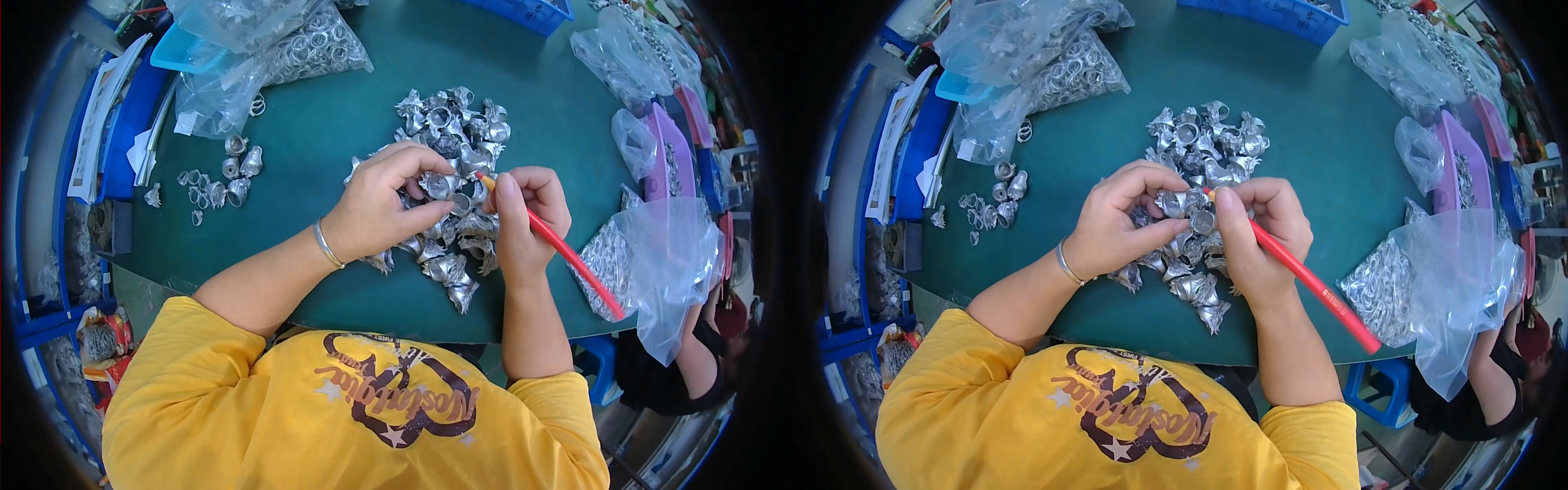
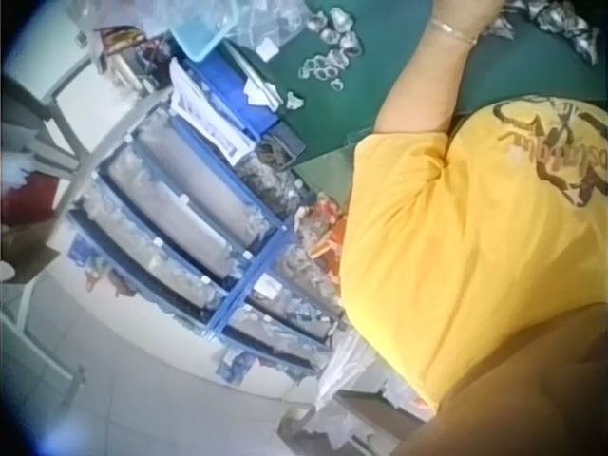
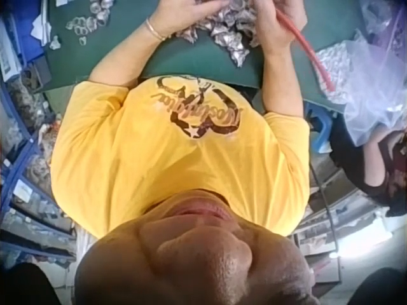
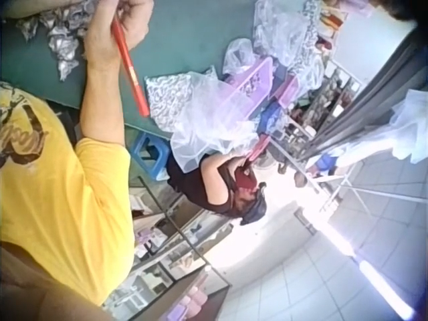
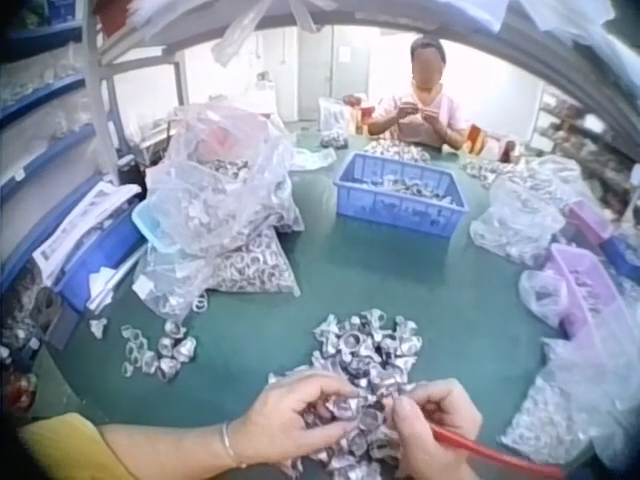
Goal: The person handles small bell-shaped metal components by hand, using a red pen-like tool to mark or apply a substance to the inside of each one. They pick items from a central pile and move processed items to the side.
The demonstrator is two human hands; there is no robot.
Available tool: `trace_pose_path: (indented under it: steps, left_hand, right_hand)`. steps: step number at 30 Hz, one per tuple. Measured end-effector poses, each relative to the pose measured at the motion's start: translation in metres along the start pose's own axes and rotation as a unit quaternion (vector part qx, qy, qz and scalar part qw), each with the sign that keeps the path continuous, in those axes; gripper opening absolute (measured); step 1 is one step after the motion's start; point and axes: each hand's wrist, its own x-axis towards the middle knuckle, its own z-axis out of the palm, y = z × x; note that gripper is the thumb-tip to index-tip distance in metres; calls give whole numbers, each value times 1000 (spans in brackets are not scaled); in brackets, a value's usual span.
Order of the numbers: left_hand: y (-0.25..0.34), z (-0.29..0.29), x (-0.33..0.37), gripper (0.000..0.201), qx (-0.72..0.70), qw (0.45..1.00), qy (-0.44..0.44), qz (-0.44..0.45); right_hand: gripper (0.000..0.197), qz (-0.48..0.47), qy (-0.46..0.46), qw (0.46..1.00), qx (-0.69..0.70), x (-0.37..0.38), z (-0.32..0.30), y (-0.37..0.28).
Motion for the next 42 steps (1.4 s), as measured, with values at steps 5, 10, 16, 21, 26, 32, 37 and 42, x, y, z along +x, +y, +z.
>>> trace_pose_path:
  steps: [5,10,16,21,26,32,37,42]
  left_hand:
    - [0,1,0,33,31,999,-12,38]
    - [0,2,-1,32,17,999,-10,42]
    - [-1,1,-1,33,12,999,-15,45]
    - [-1,1,-1,31,14,999,-19,42]
    - [-2,3,0,30,15,998,-17,62]
    - [1,4,1,30,14,997,-13,71]
    - [1,4,1,30,6,998,-14,68]
    - [1,4,2,29,17,997,-16,72]
  right_hand:
    - [16,-92,-11,995,-43,2,-3,6]
    - [20,-85,-4,996,-37,-1,-1,8]
    - [20,-126,-51,989,-61,-2,2,10]
    - [19,-143,-51,987,-53,-1,6,10]
    - [18,-143,-68,984,-81,0,8,9]
    - [18,-136,-73,986,-65,-1,6,10]
    - [19,-127,-56,989,-55,0,5,9]
    - [19,-100,-39,990,-95,1,6,6]
